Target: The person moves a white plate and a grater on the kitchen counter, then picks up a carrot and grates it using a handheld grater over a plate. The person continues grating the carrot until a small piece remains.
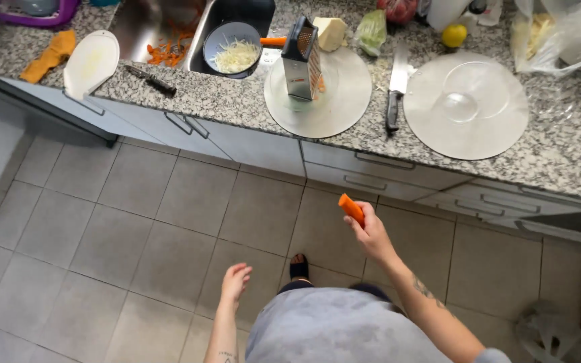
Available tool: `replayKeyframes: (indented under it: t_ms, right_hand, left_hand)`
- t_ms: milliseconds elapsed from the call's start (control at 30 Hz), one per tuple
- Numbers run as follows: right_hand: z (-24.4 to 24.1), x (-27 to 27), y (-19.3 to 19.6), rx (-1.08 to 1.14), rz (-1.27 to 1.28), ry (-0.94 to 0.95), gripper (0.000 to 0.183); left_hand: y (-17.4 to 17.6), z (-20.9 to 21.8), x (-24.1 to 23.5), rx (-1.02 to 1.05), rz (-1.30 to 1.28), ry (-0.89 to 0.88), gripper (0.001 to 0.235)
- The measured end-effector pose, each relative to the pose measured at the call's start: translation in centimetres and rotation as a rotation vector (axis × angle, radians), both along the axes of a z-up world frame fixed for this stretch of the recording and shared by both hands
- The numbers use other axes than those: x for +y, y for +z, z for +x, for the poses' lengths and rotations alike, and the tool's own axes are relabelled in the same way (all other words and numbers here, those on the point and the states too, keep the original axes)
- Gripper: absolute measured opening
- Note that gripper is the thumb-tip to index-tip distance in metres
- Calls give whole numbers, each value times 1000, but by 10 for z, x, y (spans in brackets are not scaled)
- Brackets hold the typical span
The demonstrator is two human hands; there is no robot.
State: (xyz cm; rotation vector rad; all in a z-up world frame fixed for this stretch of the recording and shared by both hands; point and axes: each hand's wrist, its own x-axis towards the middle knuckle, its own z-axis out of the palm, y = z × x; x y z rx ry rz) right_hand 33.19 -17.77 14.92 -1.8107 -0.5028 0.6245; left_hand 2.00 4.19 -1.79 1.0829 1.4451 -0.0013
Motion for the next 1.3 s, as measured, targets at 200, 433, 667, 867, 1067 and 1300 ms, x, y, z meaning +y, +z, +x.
replayKeyframes:
  t_ms: [200, 433, 667, 867, 1067, 1300]
  right_hand:
    - [31, 79, 26, -66, -123, -30, 31]
    - [174, 151, -6, -201, -286, -26, 44]
    - [276, 192, -26, -269, -380, 107, 40]
    - [326, 209, 3, -223, -441, 168, 38]
    - [381, 216, 8, -251, -199, -152, 42]
    - [417, 267, 6, -46, -253, -177, 50]
  left_hand:
    - [113, 145, 65, -142, 531, -589, 25]
    - [123, 344, 95, -33, 1280, -1104, 47]
    - [147, 407, 112, 87, 1114, -1226, 51]
    - [146, 415, 176, -156, 721, -1226, 46]
    - [181, 468, 293, -92, 957, -607, 12]
    - [197, 642, 318, -417, 854, -1126, 74]
